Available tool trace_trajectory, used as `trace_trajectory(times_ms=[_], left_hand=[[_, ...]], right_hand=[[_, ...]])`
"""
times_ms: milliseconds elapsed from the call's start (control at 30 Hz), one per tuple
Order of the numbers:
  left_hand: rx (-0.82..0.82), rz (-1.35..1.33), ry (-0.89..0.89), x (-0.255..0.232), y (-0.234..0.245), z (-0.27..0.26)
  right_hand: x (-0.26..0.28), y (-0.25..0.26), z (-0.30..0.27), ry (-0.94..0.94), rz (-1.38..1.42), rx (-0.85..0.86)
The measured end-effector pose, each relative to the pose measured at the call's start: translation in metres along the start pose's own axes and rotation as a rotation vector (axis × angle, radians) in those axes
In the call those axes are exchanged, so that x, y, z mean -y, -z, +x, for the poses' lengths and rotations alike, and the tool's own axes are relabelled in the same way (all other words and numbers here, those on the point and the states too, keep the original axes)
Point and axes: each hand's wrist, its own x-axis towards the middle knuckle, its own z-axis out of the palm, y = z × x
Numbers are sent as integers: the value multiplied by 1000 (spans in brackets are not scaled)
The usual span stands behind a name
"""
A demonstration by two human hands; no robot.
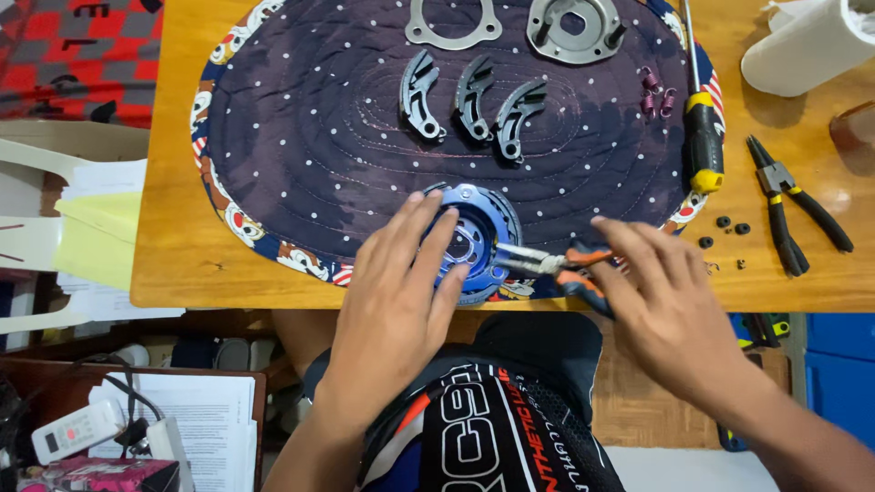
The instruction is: The person assembles small mechanical components on a table, using pliers and a screwdriver to adjust a blue circular part, then applies lubricant to a purple spring and attaches metal pieces to a silver hub.
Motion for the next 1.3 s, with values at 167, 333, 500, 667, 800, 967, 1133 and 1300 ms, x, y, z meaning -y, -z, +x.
trace_trajectory(times_ms=[167,333,500,667,800,967,1133,1300], left_hand=[[-4,43,5,-8,0,-4],[11,-25,-56,-3,1,6],[64,-141,-148,6,-3,14],[68,-180,-105,9,-12,19],[57,-236,-52,9,-19,18],[69,-225,-27,6,-20,20],[89,-181,-52,7,-18,18],[61,-283,-67,16,-1,14]], right_hand=[[8,0,-1,16,17,-1],[-2,1,4,48,11,44],[-15,-1,15,104,52,83],[-20,1,17,170,-15,113],[-16,2,11,160,-69,175],[-13,-2,9,178,-98,170],[-18,-5,7,172,-72,155],[-32,-3,7,70,203,38]])
